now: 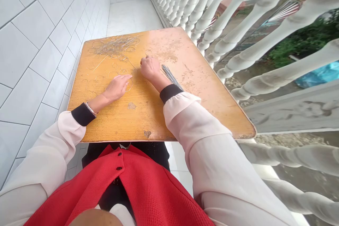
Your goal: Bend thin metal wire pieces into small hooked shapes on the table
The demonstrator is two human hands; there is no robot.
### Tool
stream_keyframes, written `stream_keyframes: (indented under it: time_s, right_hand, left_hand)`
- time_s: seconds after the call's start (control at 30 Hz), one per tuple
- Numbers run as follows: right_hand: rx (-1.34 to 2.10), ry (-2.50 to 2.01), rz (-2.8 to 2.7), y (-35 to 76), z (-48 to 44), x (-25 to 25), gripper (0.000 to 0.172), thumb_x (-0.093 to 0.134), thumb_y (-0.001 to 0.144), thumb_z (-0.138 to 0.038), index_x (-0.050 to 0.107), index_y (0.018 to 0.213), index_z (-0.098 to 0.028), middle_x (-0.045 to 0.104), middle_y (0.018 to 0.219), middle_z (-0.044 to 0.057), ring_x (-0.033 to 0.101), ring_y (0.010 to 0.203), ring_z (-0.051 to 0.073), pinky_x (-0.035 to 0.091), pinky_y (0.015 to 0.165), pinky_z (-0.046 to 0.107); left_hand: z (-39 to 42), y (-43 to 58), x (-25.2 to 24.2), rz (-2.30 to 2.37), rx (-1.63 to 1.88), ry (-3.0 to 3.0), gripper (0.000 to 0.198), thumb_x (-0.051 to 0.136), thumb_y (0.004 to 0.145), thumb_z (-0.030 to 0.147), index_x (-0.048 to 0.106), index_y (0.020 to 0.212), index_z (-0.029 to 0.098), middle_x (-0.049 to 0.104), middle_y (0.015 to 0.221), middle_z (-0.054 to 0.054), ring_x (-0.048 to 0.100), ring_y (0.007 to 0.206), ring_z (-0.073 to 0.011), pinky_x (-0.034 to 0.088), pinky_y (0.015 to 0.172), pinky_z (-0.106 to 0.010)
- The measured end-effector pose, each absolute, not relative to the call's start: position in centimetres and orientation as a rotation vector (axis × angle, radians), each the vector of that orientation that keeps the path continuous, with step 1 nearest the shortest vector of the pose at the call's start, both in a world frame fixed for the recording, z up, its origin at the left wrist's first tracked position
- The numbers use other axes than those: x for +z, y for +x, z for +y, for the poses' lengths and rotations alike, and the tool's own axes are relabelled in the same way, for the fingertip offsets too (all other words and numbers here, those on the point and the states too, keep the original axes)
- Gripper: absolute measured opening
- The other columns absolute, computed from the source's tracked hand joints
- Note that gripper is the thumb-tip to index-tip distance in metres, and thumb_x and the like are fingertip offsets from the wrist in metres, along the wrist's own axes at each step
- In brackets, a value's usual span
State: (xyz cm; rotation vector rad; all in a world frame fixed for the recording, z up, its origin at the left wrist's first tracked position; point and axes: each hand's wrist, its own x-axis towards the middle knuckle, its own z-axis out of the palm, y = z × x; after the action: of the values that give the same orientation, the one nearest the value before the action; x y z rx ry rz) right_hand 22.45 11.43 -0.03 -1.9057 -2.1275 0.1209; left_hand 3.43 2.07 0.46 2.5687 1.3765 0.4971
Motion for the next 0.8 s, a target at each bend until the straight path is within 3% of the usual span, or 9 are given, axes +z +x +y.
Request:
stream_keyframes:
  time_s: [0.13, 0.27, 0.33, 0.47, 0.63, 0.8]
  right_hand:
    - [0.211, -1.791, -2.078, 22.0, 13.8, 1.2, 0.024, 0.054, 0.093, -0.013, 0.077, 0.095, -0.02, 0.076, 0.115, 0.015, 0.069, 0.111, 0.033, 0.053, 0.1, 0.05]
    - [0.362, -1.771, -2.115, 20.0, 17.6, 1.7, 0.01, 0.066, 0.087, -0.012, 0.075, 0.084, -0.017, 0.076, 0.109, 0.018, 0.067, 0.121, 0.038, 0.048, 0.106, 0.055]
    - [0.356, -1.793, -2.136, 18.8, 19.6, 1.6, 0.002, 0.072, 0.085, -0.014, 0.074, 0.086, -0.016, 0.075, 0.112, 0.019, 0.065, 0.126, 0.041, 0.047, 0.108, 0.057]
    - [0.271, -1.808, -2.184, 16.2, 23.2, 1.1, 0.009, 0.078, 0.086, -0.023, 0.074, 0.089, -0.016, 0.076, 0.112, 0.02, 0.064, 0.126, 0.041, 0.051, 0.104, 0.059]
    - [0.292, -1.938, -2.107, 14.2, 24.8, 0.0, 0.014, 0.085, 0.077, -0.012, 0.071, 0.074, -0.014, 0.075, 0.104, 0.023, 0.067, 0.121, 0.047, 0.053, 0.102, 0.059]
    - [0.339, -1.816, -2.037, 15.2, 25.8, -1.3, 0.012, 0.073, 0.088, -0.015, 0.071, 0.077, -0.012, 0.074, 0.1, 0.024, 0.068, 0.119, 0.042, 0.051, 0.101, 0.055]
  left_hand:
    - [2.7, -1.0, 2.3, 1.523, 0.93, 2.277, 0.036, 0.045, 0.095, 0.01, 0.073, 0.116, 0.02, 0.077, 0.125, -0.007, 0.07, 0.119, -0.0194, 0.052, 0.111, -0.036]
    - [3.1, -5.0, 3.0, 1.681, 1.248, 1.961, 0.025, 0.052, 0.093, 0.012, 0.073, 0.105, 0.02, 0.079, 0.116, -0.006, 0.073, 0.109, -0.0169, 0.055, 0.105, -0.033]
    - [2.9, -5.9, 2.7, 1.704, 1.305, 1.889, 0.022, 0.055, 0.093, 0.012, 0.073, 0.103, 0.019, 0.079, 0.116, -0.006, 0.073, 0.108, -0.0164, 0.056, 0.104, -0.033]
    - [2.6, -6.2, 1.7, 1.69, 1.301, 1.834, 0.02, 0.056, 0.094, 0.012, 0.072, 0.104, 0.018, 0.079, 0.117, -0.007, 0.074, 0.109, -0.0157, 0.057, 0.103, -0.032]
    - [3.0, -6.9, 0.6, 1.694, 1.332, 1.766, 0.023, 0.055, 0.093, 0.008, 0.073, 0.105, 0.017, 0.08, 0.117, -0.007, 0.074, 0.11, -0.0157, 0.057, 0.104, -0.032]
    - [3.8, -8.5, -0.3, 1.723, 1.383, 1.602, 0.02, 0.057, 0.093, 0.011, 0.072, 0.106, 0.018, 0.079, 0.118, -0.006, 0.075, 0.109, -0.0148, 0.057, 0.105, -0.031]
